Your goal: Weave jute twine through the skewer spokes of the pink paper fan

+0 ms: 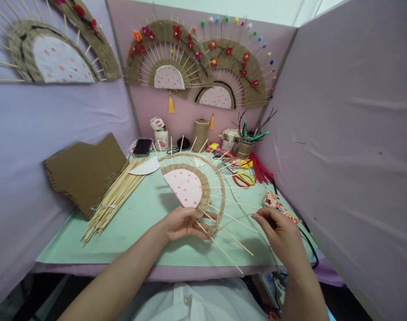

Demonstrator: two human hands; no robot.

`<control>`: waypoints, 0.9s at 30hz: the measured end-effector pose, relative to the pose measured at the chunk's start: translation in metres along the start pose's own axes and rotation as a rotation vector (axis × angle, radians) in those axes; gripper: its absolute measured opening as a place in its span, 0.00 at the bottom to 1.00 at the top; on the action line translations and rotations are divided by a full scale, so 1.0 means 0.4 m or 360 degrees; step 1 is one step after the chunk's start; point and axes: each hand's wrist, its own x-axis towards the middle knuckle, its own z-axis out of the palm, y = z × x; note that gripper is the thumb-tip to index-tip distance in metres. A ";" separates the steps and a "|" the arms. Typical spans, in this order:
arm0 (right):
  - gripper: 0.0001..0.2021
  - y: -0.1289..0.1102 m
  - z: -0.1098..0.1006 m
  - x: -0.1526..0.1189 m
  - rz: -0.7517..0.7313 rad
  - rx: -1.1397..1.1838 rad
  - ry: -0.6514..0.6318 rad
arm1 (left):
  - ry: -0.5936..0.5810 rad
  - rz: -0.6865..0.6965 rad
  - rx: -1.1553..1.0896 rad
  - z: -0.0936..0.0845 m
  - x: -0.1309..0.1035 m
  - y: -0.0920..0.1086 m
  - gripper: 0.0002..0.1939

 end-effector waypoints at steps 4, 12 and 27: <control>0.08 0.003 -0.021 0.004 -0.0157 -0.0010 -0.0098 | -0.0001 -0.0034 0.0019 -0.002 -0.002 -0.001 0.20; 0.09 0.017 -0.033 0.001 -0.0068 0.0089 -0.0175 | -0.0033 -0.0141 0.0011 -0.004 -0.008 0.005 0.17; 0.10 0.062 -0.049 -0.002 0.0287 0.0926 -0.0934 | -0.0245 -0.0381 0.0084 -0.017 -0.016 0.001 0.27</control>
